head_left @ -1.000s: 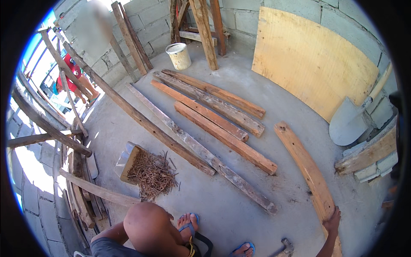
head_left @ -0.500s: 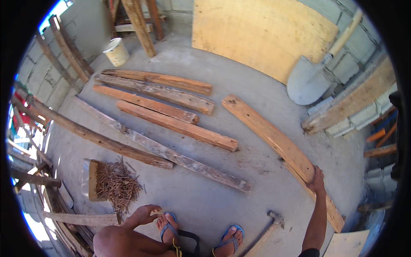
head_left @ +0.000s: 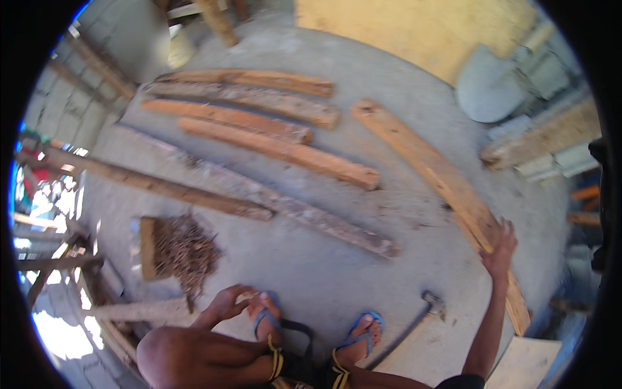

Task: The person arranges wooden planks on the floor, picks up nails, and uses a hammer to drive nails into the wood to join the pieces. The person then lifts the assembled wooden frame and places it against a wall.

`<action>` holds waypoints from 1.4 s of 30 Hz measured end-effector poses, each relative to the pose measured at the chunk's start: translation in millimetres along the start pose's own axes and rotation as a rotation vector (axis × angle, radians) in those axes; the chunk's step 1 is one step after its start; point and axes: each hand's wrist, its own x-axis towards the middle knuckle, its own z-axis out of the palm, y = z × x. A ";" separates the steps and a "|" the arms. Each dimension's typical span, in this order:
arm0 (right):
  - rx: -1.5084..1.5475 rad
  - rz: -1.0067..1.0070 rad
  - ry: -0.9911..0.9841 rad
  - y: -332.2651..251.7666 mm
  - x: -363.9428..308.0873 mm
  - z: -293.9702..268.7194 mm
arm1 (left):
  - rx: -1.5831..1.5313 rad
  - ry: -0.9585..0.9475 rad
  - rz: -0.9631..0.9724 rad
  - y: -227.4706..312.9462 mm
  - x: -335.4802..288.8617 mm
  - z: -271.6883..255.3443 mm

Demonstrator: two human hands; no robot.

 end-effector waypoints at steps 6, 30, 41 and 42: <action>0.725 -0.547 -0.175 -167.2 -44.5 -103.0 | 0.031 0.213 -0.009 -0.9 -15.9 6.2; 0.391 -0.495 -0.283 -217.0 -57.8 -79.6 | 0.603 0.539 -0.206 -57.6 38.6 -127.5; 0.696 0.535 -0.324 -51.7 -319.9 75.7 | 0.503 0.508 -0.283 -96.6 43.6 -134.2; 0.542 0.286 -0.367 -54.8 -325.7 82.0 | 0.216 0.674 -0.305 -96.3 44.7 -137.9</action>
